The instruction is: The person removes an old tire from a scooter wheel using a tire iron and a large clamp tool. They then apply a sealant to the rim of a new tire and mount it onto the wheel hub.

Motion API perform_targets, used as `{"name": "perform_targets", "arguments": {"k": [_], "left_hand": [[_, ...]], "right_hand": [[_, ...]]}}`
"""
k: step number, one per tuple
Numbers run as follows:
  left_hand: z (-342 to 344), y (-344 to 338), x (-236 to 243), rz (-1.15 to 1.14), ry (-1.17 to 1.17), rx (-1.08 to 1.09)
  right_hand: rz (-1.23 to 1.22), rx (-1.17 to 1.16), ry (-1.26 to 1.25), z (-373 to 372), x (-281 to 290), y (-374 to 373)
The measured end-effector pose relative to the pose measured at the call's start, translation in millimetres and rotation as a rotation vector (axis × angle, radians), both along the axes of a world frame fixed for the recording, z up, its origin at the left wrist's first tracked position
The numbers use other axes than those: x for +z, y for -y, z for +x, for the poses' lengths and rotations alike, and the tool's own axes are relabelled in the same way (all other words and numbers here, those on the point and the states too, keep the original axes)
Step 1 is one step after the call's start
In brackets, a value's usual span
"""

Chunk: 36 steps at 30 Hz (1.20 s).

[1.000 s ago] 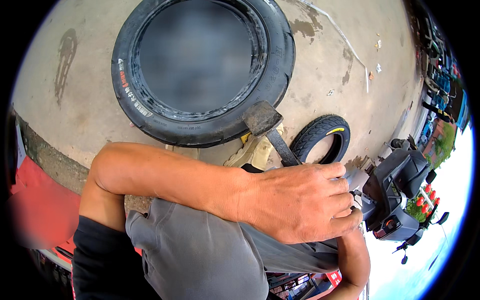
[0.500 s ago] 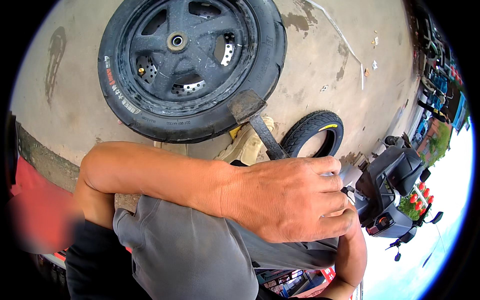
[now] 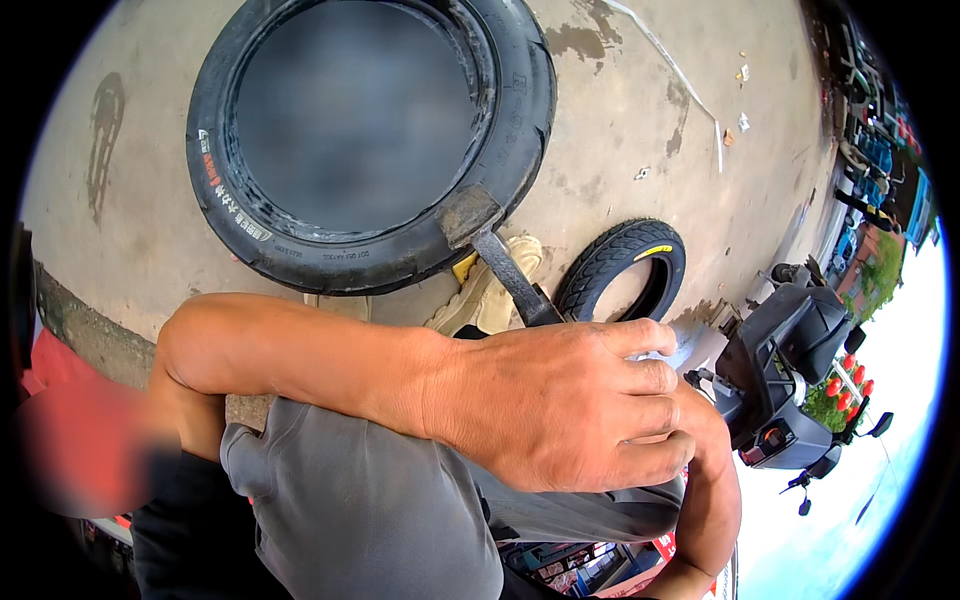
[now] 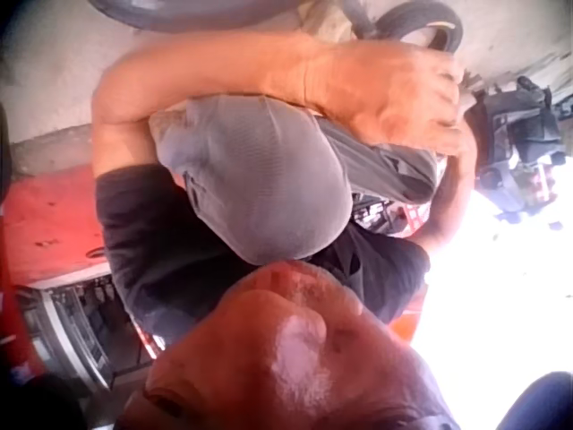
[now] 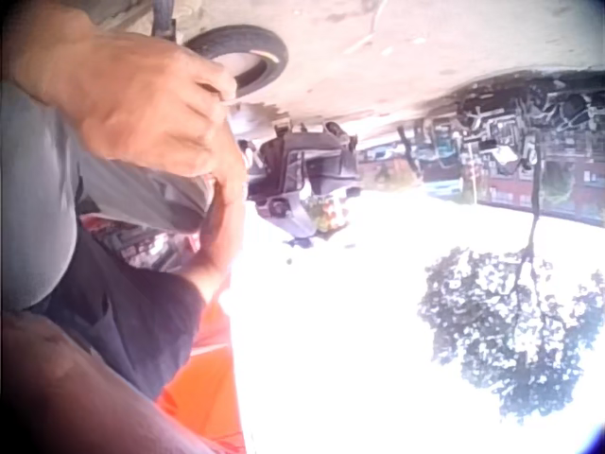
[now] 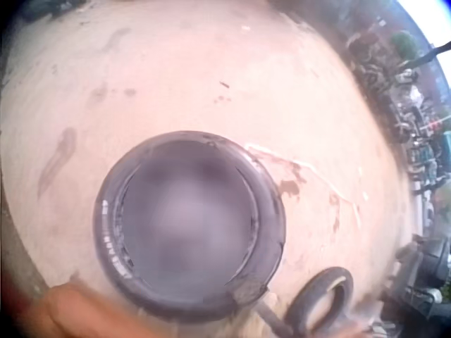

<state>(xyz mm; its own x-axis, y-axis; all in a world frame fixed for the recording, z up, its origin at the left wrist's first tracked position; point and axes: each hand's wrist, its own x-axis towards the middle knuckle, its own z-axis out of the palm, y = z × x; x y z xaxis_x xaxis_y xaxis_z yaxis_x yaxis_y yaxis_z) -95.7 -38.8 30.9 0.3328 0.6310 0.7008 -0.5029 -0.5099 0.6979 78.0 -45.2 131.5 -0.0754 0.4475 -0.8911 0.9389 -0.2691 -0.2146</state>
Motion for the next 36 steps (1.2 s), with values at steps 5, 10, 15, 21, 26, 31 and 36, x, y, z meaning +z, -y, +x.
{"name": "perform_targets", "arguments": {"k": [5,10,15,21,26,31,36], "left_hand": [[-2,-3,1,0.003,0.009,-0.014],[-5,-1,3,-0.010,0.020,-0.021],[-6,-6,2,-0.015,0.018,-0.037],[-2,-2,3,0.006,0.024,-0.059],[-4,2,-4,0.046,-0.028,-0.053],[-33,-12,-5,-0.154,0.043,0.021],[-144,-36,-67,-0.474,-1.100,0.036]], "right_hand": [[0.005,-0.014,0.006,-2,-2,-1],[0.006,-0.046,0.008,1,-4,5],[0.000,-0.062,0.016,3,-3,5],[-0.001,-0.090,0.010,4,-7,9],[-0.016,-0.138,-0.047,14,-26,24],[-0.016,-0.318,-0.038,19,-47,62],[0.048,-0.444,-0.184,37,-89,91]]}}
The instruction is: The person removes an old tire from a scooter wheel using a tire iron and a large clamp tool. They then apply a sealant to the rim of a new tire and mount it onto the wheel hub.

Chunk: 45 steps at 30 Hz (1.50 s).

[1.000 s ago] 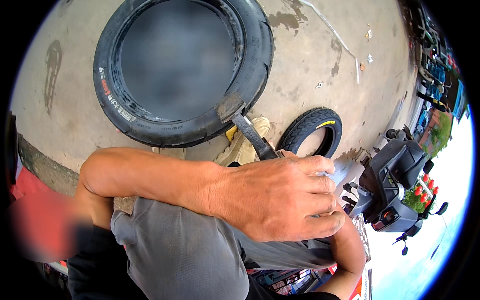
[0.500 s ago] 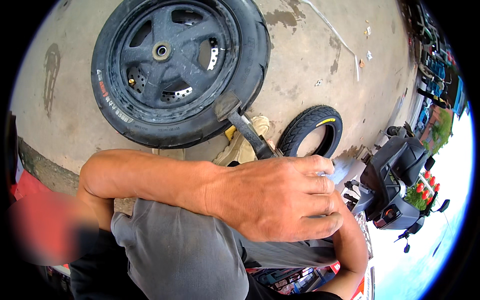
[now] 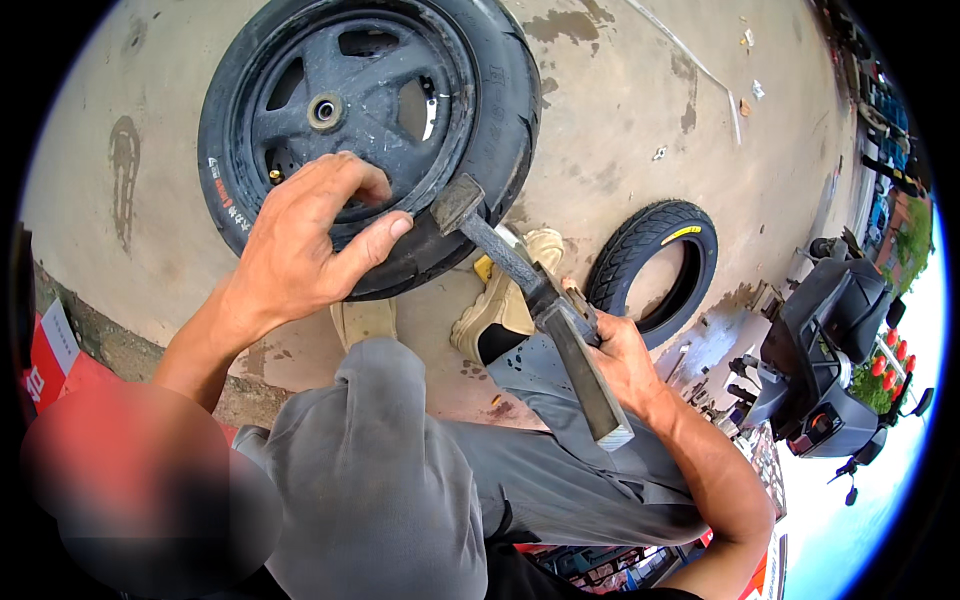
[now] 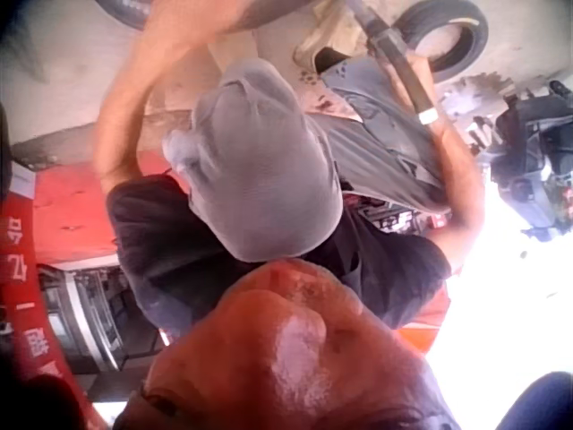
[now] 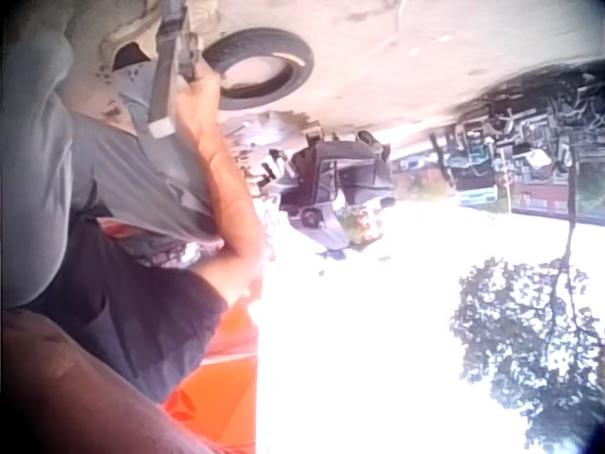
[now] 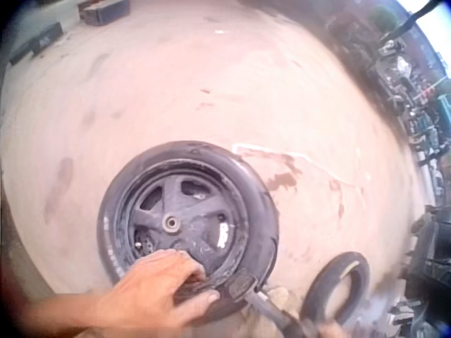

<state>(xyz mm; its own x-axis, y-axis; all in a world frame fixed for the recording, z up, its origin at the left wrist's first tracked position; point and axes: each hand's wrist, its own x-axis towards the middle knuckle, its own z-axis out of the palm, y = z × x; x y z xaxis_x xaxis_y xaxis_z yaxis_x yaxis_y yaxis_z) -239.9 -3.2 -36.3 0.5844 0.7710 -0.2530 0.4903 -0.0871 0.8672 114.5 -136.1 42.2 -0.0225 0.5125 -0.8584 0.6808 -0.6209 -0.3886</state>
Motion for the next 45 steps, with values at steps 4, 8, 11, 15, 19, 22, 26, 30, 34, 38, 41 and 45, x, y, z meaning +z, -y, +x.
{"name": "perform_targets", "arguments": {"k": [4,8,11,15,19,22,26,30,34,38,41,45], "left_hand": [[-7,39,-15,0.271,-0.201,-0.196],[9,57,-31,0.328,-0.241,-0.167],[12,57,-36,0.310,-0.203,-0.122],[12,52,-31,0.304,-0.174,-0.131],[12,49,-30,0.285,-0.178,-0.164],[8,48,-29,0.266,-0.187,-0.181],[8,46,-27,0.242,-0.178,-0.164],[6,48,-29,0.214,-0.187,-0.167],[6,47,-34,0.241,-0.176,-0.170],[13,51,-39,0.252,-0.166,-0.134],[13,53,-41,0.255,-0.155,-0.109],[15,53,-43,0.283,-0.151,-0.098]], "right_hand": [[0.032,-0.044,-0.065,-4,0,-4],[0.015,-0.055,-0.069,-7,2,-8],[0.086,-0.036,-0.074,-17,3,-13],[0.139,-0.087,-0.114,-25,0,-17],[0.155,0.015,-0.118,-27,6,-24],[0.082,-0.048,-0.073,-28,9,-32],[-0.052,-0.029,-0.035,-29,23,-47],[-0.050,0.164,0.046,-22,37,-42],[-0.020,0.196,0.034,16,7,-11],[0.065,0.101,-0.095,34,-48,17],[0.250,0.094,-0.178,43,-93,30],[0.240,0.154,-0.192,54,-124,35]]}}
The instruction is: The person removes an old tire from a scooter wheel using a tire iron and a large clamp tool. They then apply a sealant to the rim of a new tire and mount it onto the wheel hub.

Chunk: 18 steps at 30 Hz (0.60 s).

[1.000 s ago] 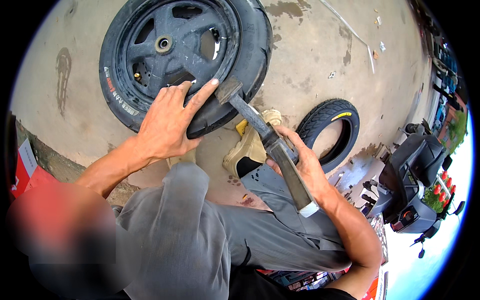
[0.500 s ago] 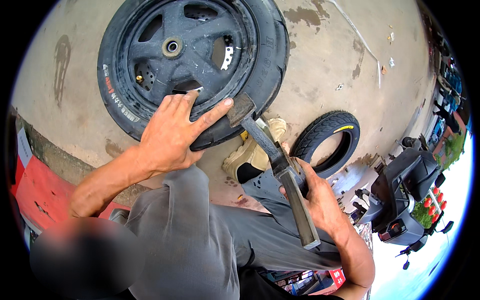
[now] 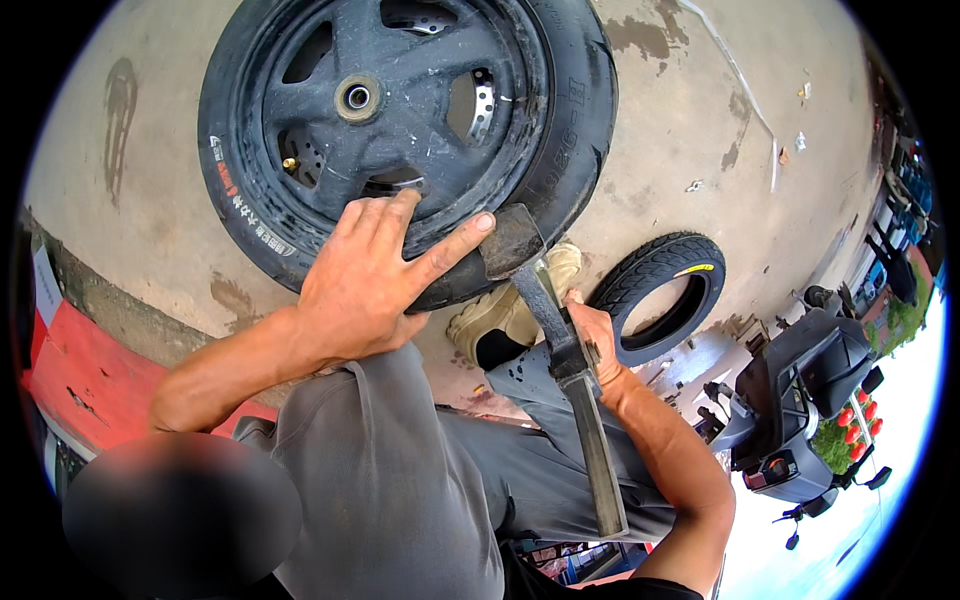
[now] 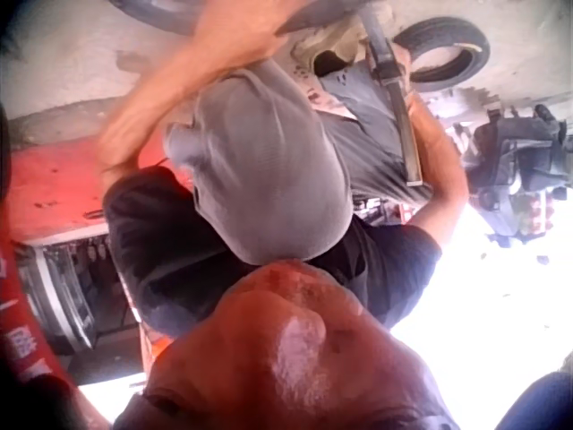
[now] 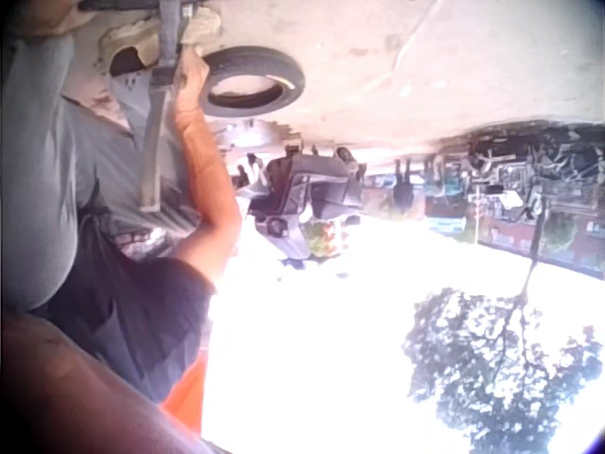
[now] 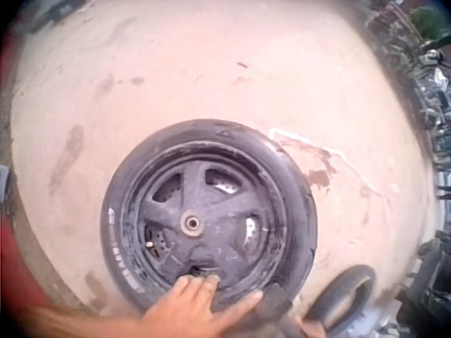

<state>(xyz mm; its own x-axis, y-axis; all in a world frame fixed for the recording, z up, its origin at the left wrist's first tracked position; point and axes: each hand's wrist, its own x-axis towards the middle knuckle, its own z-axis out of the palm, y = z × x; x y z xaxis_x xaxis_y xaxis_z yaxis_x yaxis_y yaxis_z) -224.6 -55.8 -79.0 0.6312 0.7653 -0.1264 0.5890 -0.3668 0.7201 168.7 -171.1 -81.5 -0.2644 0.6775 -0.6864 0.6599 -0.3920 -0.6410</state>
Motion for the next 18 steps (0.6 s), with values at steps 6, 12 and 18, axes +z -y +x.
{"name": "perform_targets", "arguments": {"k": [6,12,18], "left_hand": [[0,-7,9,-0.028,0.014,-0.006],[0,-5,11,-0.036,-0.031,-0.006],[2,-7,9,-0.031,0.004,-0.020]], "right_hand": [[-0.148,-0.069,0.157,-34,59,-28],[-0.254,0.236,0.445,-40,191,-56],[-0.291,0.251,0.408,-25,153,-31]]}}
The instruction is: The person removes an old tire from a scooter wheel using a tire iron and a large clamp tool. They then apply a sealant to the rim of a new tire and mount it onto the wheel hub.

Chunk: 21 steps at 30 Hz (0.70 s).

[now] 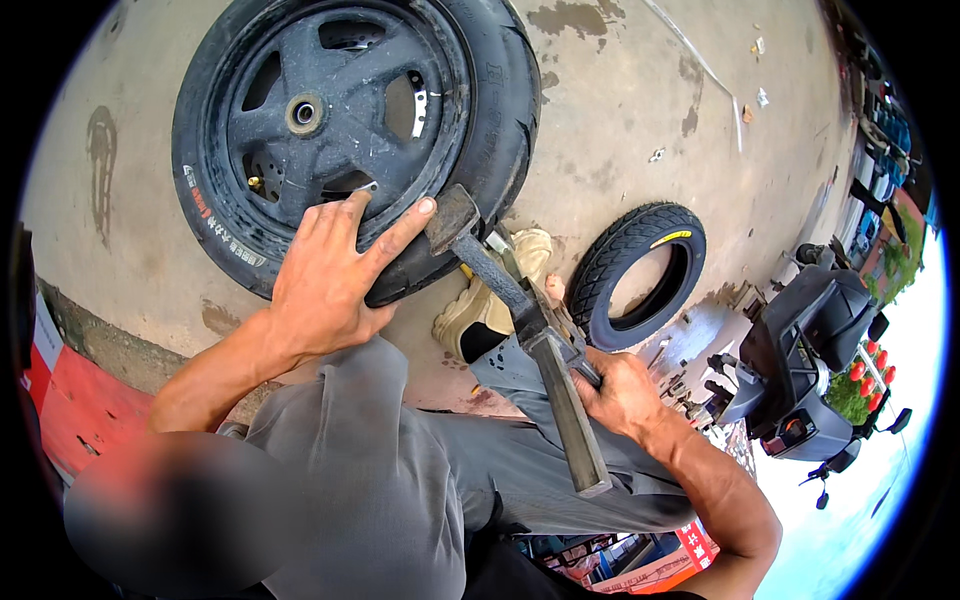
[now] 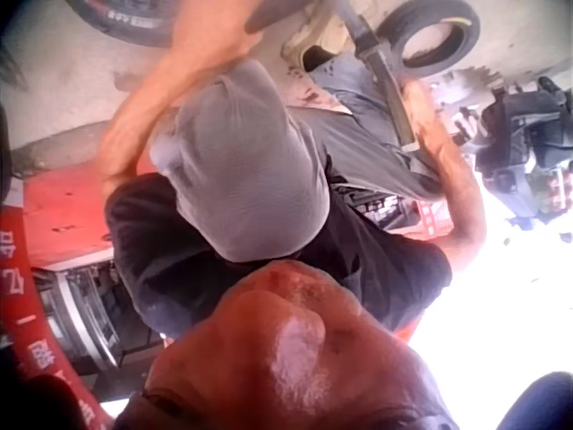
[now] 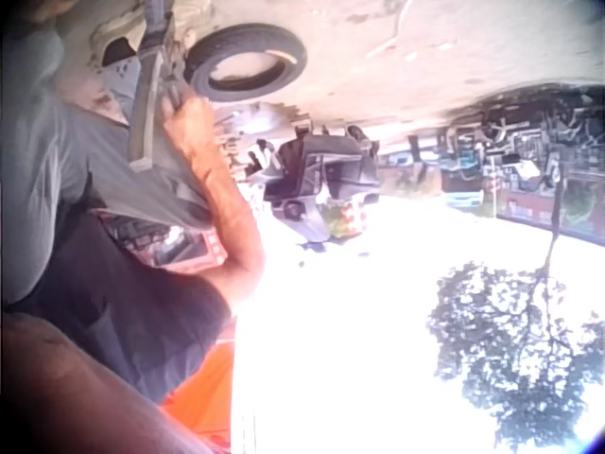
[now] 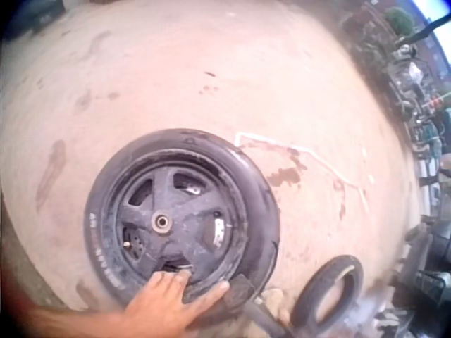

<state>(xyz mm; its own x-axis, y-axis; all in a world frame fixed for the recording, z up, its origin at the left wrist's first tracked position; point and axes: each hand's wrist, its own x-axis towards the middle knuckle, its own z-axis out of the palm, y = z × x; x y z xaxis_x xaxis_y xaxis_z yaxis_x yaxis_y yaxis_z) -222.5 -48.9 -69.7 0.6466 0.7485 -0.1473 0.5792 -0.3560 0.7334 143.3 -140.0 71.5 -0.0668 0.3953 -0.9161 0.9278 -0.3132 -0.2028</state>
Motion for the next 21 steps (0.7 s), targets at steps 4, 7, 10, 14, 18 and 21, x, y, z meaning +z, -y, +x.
{"name": "perform_targets", "arguments": {"k": [4,7,10,14,18,21], "left_hand": [[-3,4,-2,0.001,-0.003,-0.005],[-1,2,1,-0.011,-0.006,-0.016],[1,0,3,-0.005,-0.013,-0.014],[4,1,5,0.001,-0.028,-0.022],[6,3,5,0.005,-0.050,-0.010],[11,0,6,-0.001,-0.040,-0.009]], "right_hand": [[0.117,0.098,-0.076,7,-28,7],[0.158,0.088,-0.222,20,-64,17],[0.236,0.087,-0.265,14,-82,12],[0.297,0.103,-0.328,19,-102,11],[0.362,0.138,-0.336,16,-109,7],[0.520,0.109,-0.298,24,-116,15]]}}
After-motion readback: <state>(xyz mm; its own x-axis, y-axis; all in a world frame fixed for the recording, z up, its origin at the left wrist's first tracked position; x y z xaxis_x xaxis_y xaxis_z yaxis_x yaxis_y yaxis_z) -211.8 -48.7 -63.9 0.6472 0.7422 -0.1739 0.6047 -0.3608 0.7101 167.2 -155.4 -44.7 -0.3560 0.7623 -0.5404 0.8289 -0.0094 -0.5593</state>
